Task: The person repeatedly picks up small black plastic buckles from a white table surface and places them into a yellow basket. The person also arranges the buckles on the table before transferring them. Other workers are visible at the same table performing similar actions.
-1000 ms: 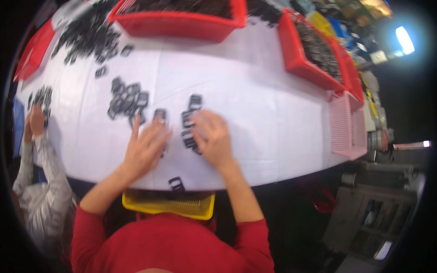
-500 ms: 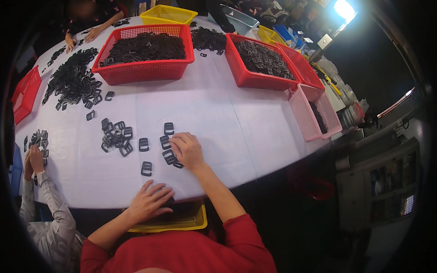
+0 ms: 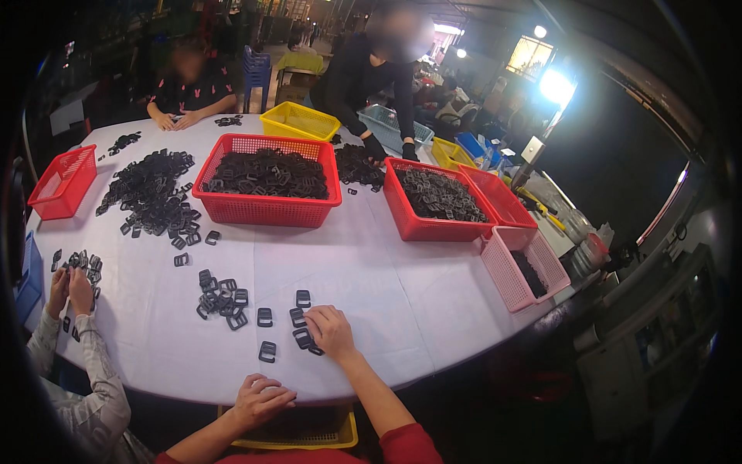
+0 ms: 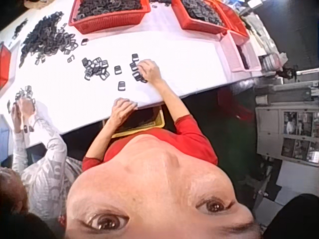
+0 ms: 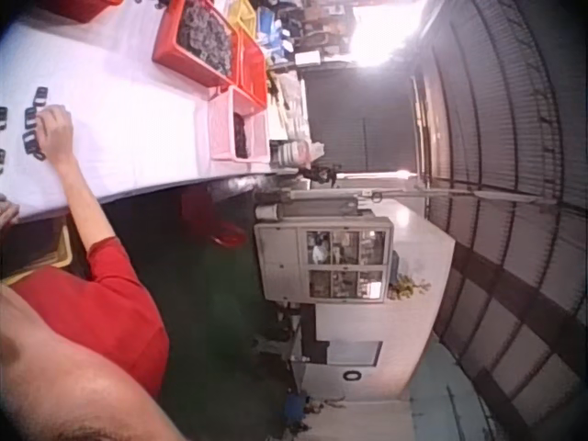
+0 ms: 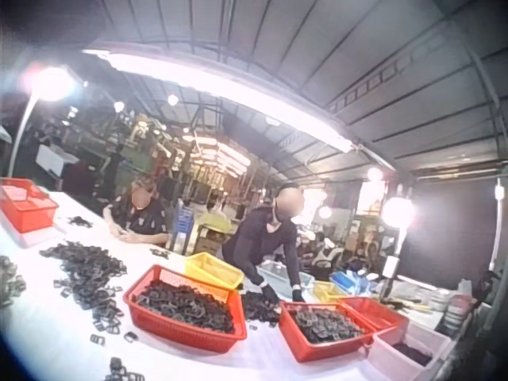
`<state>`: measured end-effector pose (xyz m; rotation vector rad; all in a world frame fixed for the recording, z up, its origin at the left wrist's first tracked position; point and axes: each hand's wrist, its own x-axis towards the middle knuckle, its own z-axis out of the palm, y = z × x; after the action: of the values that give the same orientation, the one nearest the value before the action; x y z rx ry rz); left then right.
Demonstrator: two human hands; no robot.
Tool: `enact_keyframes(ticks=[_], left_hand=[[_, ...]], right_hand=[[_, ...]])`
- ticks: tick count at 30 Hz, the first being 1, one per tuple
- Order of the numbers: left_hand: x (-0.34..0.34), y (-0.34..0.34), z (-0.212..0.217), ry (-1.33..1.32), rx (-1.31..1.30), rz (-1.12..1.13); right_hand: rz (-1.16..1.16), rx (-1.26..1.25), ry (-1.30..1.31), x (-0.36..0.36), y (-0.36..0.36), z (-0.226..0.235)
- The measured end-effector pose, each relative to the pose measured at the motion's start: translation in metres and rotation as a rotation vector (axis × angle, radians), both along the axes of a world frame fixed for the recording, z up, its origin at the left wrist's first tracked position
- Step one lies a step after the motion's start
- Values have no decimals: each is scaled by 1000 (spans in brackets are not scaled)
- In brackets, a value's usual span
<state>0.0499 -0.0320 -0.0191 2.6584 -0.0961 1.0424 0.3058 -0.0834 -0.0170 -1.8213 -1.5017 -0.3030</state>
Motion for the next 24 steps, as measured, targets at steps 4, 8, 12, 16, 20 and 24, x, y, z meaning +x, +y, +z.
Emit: enact_keyframes(ticks=[4, 8, 12, 16, 20, 24], left_hand=[[0, -3, 3, 31, 57, -11], [1, -7, -3, 155, 16, -71], [2, -5, 3, 210, -26, -76], [2, -5, 4, 253, -45, -75], [4, -5, 8, 253, -63, -70], [3, -8, 12, 267, -77, -63]], right_hand=[[4, 14, 17, -1, 1, -6], [8, 26, 23, -1, 1, -8], [17, 27, 33, -1, 1, -5], [18, 35, 52, 0, 1, -5], [17, 36, 51, 1, 1, -6], [20, 31, 58, 0, -1, -5]])
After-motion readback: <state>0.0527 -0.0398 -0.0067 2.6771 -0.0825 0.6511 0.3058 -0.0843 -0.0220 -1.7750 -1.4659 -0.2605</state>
